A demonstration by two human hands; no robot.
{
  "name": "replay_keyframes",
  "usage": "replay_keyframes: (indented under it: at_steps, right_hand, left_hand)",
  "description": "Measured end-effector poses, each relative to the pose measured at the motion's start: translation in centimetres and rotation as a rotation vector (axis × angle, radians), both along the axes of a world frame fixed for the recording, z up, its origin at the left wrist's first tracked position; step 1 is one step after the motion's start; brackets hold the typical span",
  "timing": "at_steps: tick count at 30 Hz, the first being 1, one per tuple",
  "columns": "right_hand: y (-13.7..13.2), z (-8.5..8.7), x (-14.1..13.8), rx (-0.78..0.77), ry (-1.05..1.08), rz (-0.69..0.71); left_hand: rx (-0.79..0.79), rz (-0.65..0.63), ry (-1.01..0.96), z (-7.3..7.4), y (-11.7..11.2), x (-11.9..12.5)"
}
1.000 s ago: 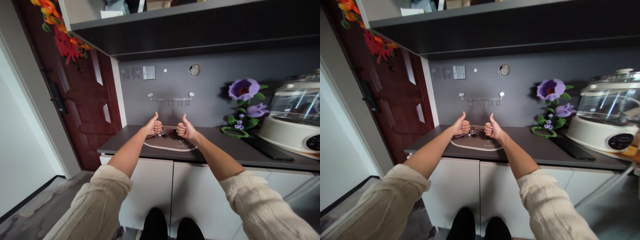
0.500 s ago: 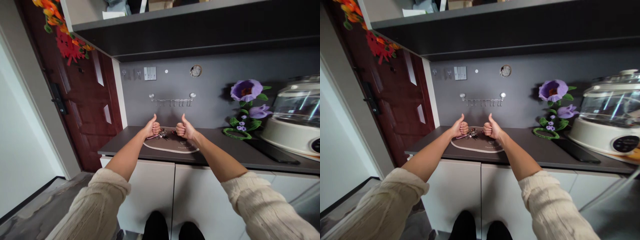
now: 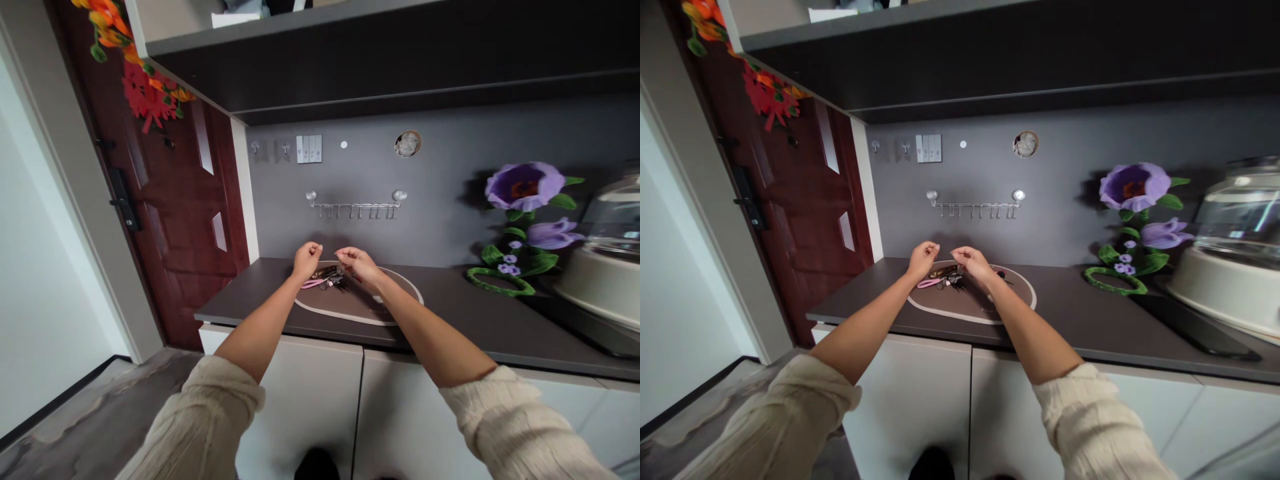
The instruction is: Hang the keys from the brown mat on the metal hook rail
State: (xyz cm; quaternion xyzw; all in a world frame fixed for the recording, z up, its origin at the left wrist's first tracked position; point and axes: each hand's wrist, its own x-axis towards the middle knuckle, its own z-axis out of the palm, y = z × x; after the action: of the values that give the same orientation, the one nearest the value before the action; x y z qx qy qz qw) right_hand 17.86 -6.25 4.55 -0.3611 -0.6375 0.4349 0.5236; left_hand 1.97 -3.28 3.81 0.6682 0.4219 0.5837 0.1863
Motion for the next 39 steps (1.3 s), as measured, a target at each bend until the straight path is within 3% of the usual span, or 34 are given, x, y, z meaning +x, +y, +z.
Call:
replay_keyframes:
  at_steps: [3, 7, 16, 24, 34, 39]
  right_hand:
    - [0.9, -1.3, -0.4, 0.086, -0.124, -0.048]
    - [2.0, -2.5, -0.3, 0.183, -0.261, -0.034]
    - [2.1, -3.2, 0.1, 0.290, -0.492, 0.073]
    - [2.5, -3.5, 0.1, 0.452, -0.686, 0.041]
    - [2.0, -3.0, 0.1, 0.601, -0.776, -0.002]
    - [1.9, -2.9, 0.2, 0.576, -0.722, -0.040]
  left_hand:
    - [0.031, 0.110, 0.089, -1.5, 0.6, -0.2]
    - [0.049, 0.110, 0.202, -2.5, 1.2, -0.6]
    - [0.091, 0.131, 0.357, -2.6, 1.1, -1.3]
    - [0.162, 0.177, 0.495, -2.7, 0.7, -1.6]
    - [0.236, 0.265, 0.603, -2.6, 0.5, -1.7]
    - [0.278, 0.288, 0.588, -2.5, 0.4, -1.7]
